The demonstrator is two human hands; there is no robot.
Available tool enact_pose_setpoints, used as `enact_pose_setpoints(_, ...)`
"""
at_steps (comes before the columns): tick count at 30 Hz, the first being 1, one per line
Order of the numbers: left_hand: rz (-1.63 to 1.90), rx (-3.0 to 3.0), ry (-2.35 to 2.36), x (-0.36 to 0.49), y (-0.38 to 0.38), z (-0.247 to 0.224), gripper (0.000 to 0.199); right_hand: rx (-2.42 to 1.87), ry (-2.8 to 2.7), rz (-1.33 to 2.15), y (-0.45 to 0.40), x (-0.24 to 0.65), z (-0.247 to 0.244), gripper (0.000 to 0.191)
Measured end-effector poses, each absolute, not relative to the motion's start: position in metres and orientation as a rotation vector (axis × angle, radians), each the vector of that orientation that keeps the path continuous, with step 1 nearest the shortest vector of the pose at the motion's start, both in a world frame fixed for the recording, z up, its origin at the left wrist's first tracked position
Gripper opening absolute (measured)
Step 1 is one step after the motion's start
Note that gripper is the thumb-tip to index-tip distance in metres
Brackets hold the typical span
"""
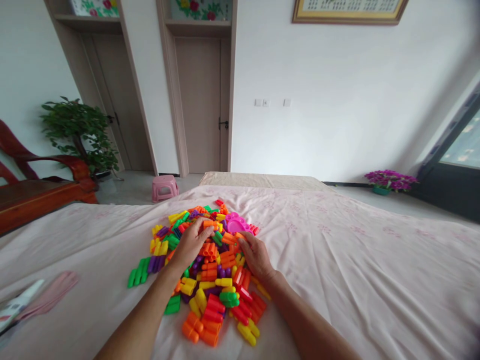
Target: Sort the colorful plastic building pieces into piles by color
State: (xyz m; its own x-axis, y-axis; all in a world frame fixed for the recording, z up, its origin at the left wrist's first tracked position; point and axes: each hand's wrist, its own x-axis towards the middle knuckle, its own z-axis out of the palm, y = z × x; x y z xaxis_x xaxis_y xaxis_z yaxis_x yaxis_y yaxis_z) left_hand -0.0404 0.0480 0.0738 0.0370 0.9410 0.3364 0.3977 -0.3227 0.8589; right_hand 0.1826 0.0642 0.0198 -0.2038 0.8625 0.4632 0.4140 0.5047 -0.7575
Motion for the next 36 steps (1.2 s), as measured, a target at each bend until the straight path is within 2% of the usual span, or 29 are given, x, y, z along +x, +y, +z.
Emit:
enact_pose_setpoints(3, 1.281, 1.688, 1.341, -0.045, 0.05, 0.073, 0.038, -1.105, -1.758, 0.638, 0.069, 0.181, 0.016, 0.036)
enact_pose_setpoints(7, 1.326, 1.679, 1.473, -0.039, 0.054, 0.064, 0.036, -1.07, -1.772, 0.647, 0.071, 0.179, 0.015, 0.034)
enact_pose_setpoints(10, 1.317, 1.782, 1.47, -0.034, 0.054, 0.058, 0.044, -1.045, -1.789, 0.671, 0.069, 0.178, 0.018, 0.034)
enact_pose_setpoints(15, 1.117, 2.115, 1.45, -0.026, 0.051, 0.059, 0.025, -0.973, -1.813, 0.725, 0.065, 0.175, 0.023, 0.038)
enact_pose_setpoints(17, 1.13, 2.101, 1.501, -0.028, 0.051, 0.06, 0.024, -0.972, -1.83, 0.712, 0.066, 0.176, 0.022, 0.04)
enact_pose_setpoints(22, 1.232, 1.983, 1.679, -0.06, 0.061, 0.064, 0.03, -1.084, -1.723, 0.647, 0.075, 0.18, 0.016, 0.039)
enact_pose_setpoints(27, 1.344, 1.983, 1.811, -0.082, 0.062, 0.075, 0.041, -0.958, -1.844, 0.472, 0.079, 0.181, 0.018, 0.039)
enact_pose_setpoints(29, 1.191, 2.056, 1.686, -0.079, 0.056, 0.082, 0.036, -0.949, -1.945, 0.399, 0.076, 0.182, 0.024, 0.031)
enact_pose_setpoints(33, 0.788, 2.171, 1.453, -0.066, 0.042, 0.089, 0.034, -1.025, -2.18, 0.335, 0.07, 0.187, 0.036, 0.034)
enact_pose_setpoints(36, 0.675, 2.272, 1.458, -0.06, 0.04, 0.084, 0.031, -1.086, -2.315, 0.287, 0.066, 0.186, 0.042, 0.03)
